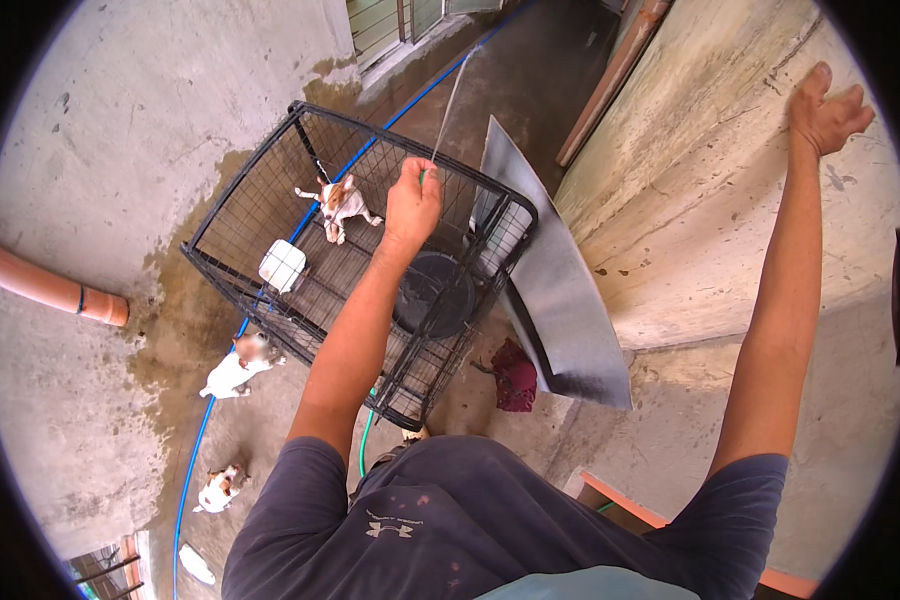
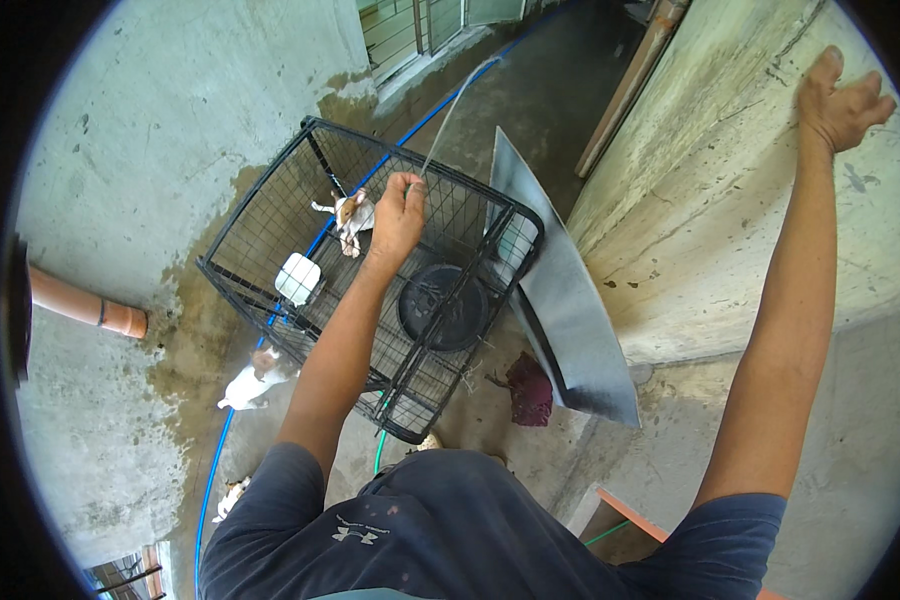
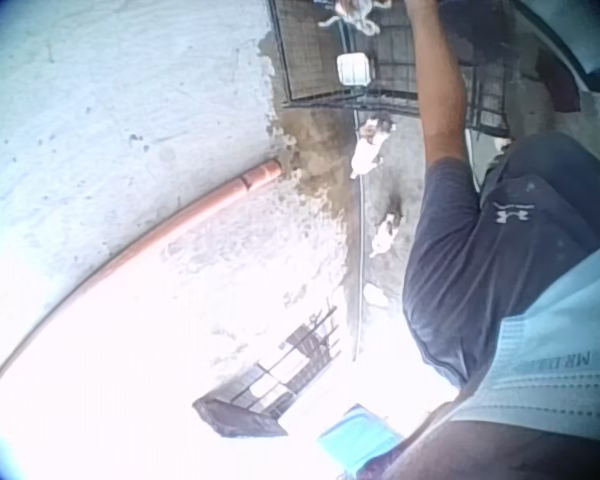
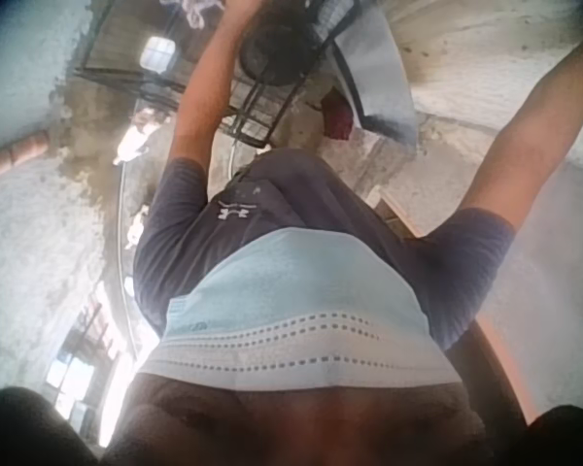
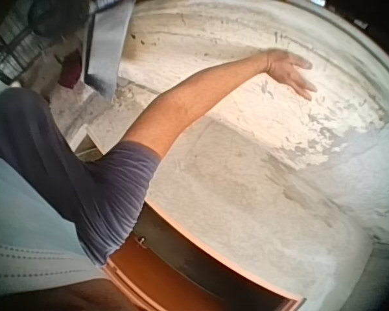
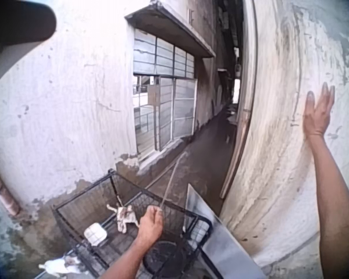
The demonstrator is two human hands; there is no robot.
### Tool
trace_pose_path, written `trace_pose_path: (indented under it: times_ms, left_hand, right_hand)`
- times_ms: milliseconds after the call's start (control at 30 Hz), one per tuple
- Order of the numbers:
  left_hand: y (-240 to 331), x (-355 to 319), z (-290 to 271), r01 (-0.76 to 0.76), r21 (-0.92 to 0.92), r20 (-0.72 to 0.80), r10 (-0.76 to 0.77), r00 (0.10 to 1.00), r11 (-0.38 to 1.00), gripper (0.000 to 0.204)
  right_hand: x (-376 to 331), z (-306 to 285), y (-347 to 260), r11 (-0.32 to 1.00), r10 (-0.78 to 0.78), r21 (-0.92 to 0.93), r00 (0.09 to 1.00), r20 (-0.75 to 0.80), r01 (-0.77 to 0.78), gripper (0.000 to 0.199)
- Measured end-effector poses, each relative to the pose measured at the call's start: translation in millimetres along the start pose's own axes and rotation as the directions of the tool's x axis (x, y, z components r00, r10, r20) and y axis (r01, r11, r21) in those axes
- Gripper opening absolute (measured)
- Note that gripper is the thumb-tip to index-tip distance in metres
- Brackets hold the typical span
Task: Bathing dogs and cleaning a dog cage using a water hose in an outdoor area.
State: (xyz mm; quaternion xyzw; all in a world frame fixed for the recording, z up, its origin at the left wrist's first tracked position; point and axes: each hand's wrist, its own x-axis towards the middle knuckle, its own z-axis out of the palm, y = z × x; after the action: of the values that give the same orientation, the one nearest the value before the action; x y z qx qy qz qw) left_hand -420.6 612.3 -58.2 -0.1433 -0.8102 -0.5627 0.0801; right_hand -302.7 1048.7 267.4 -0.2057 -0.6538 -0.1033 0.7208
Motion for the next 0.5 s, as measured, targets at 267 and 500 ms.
trace_pose_path:
  times_ms: [267, 500]
  left_hand:
    - [-1.0, -1.4, -2.8, -0.033, -0.022, -0.040, 0.032, 0.999, 0.999, 0.017]
    - [-0.3, 0.5, -6.9, -0.056, 0.021, -0.079, 0.057, 0.995, 0.998, 0.018]
  right_hand:
    - [0.8, 0.4, 2.2, 1.000, -0.017, -0.018, 1.000, -0.008, 0.017, 0.083]
    - [-0.6, -0.1, -4.3, 1.000, 0.001, 0.021, 1.000, -0.007, -0.001, 0.083]
